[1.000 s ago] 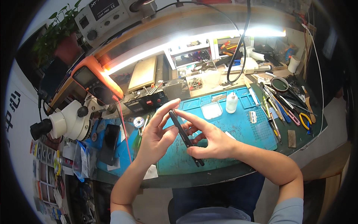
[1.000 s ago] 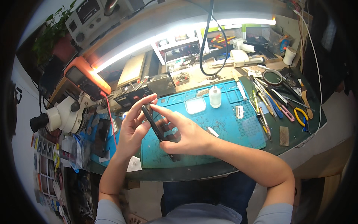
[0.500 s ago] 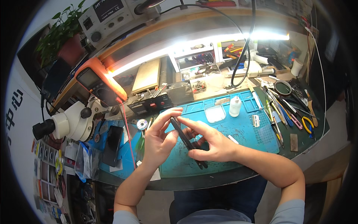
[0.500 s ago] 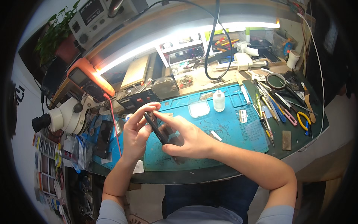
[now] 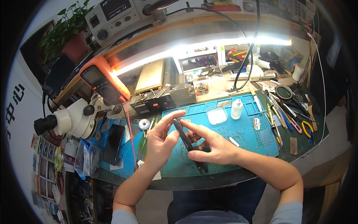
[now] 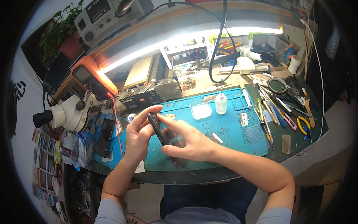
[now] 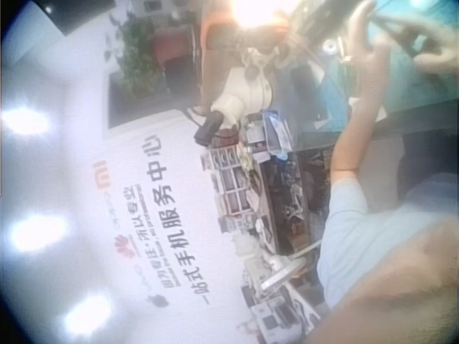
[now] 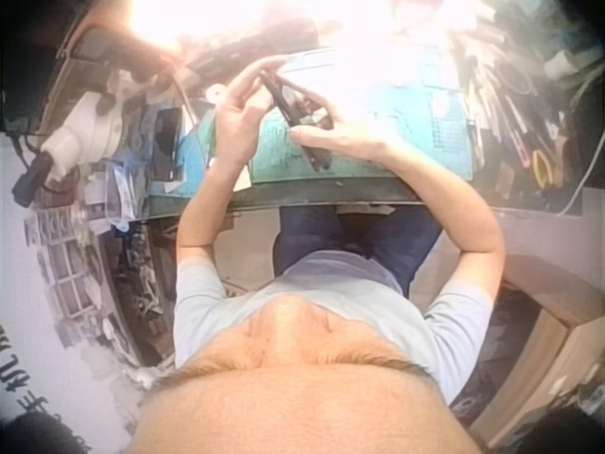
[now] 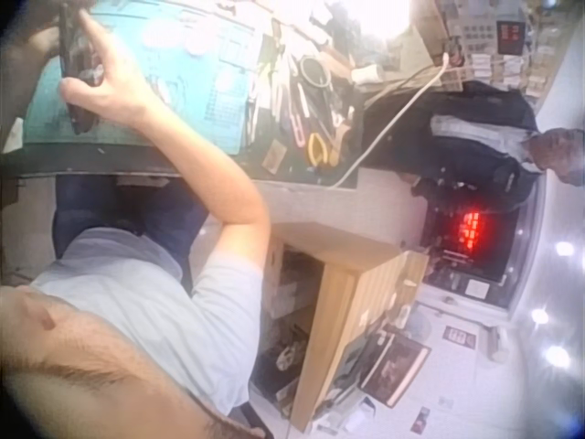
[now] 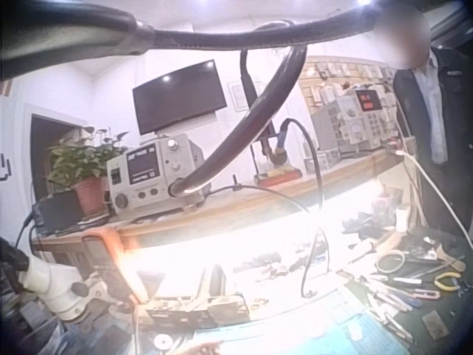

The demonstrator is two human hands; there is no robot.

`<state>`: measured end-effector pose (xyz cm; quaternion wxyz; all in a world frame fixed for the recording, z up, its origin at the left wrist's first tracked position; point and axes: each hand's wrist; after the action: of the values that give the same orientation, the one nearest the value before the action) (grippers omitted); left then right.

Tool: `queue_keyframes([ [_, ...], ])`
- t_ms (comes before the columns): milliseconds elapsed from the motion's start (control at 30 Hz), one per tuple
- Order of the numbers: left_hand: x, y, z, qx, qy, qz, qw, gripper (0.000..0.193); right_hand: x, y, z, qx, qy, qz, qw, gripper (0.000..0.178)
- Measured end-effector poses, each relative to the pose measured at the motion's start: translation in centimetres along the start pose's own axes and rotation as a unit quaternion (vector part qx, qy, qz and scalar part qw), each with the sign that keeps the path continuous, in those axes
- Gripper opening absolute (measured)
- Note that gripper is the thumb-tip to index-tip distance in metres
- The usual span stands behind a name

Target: The person applies adhesive to the edges of a smartphone and presses the frame to seal it. They then open the device, lift the screen assembly, and use a tool to disconnect internal ribbon cables.

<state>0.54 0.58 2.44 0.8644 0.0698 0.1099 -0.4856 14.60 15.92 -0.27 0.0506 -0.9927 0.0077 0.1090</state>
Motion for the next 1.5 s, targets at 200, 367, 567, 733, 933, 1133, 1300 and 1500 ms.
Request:
queue_keyframes([
  [200, 0.2, -0.5, -0.6, -0.102, 0.091, -0.003, 0.991, 0.047, 0.1, 0.5, -0.4, -0.033, 0.033, -0.006, 0.999, 0.088],
  [367, 0.2, -0.4, -0.2, -0.093, 0.06, 0.01, 0.994, 0.044, 0.1, 0.7, -0.1, -0.034, 0.023, 0.0, 0.999, 0.088],
  [567, 0.2, -0.6, -0.5, -0.061, 0.066, 0.013, 0.996, 0.04, 0.1, 0.6, -0.2, -0.001, 0.019, 0.0, 1.0, 0.088],
  [733, 0.2, -0.5, -0.6, -0.019, 0.047, 0.02, 0.999, 0.039, 0.1, 0.7, 0.0, 0.004, 0.014, 0.007, 1.0, 0.087],
  [933, 0.1, 0.0, -0.7, -0.092, 0.064, 0.039, 0.993, 0.037, 0.0, 0.6, -0.3, -0.001, 0.039, 0.011, 0.999, 0.086],
  [1133, 0.2, -0.2, -0.9, -0.064, 0.055, 0.038, 0.996, 0.035, 0.0, 0.5, 0.0, 0.022, 0.029, 0.011, 0.999, 0.086],
  [1300, 0.3, -0.4, -1.1, -0.045, 0.045, 0.039, 0.997, 0.034, 0.1, 0.5, 0.0, 0.029, 0.028, 0.011, 0.999, 0.087],
  [1500, 0.2, -0.3, -1.2, 0.014, 0.041, 0.041, 0.998, 0.034, 0.1, 0.5, 0.2, 0.05, 0.029, 0.011, 0.998, 0.087],
])
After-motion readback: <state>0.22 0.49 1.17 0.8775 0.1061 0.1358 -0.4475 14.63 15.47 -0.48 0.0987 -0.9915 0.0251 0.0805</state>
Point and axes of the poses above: each hand's wrist, its own x-axis away from the middle knuckle, its own y-axis out of the palm, z = x × y, and after that the axes turned 3 degrees about -z, right-handed
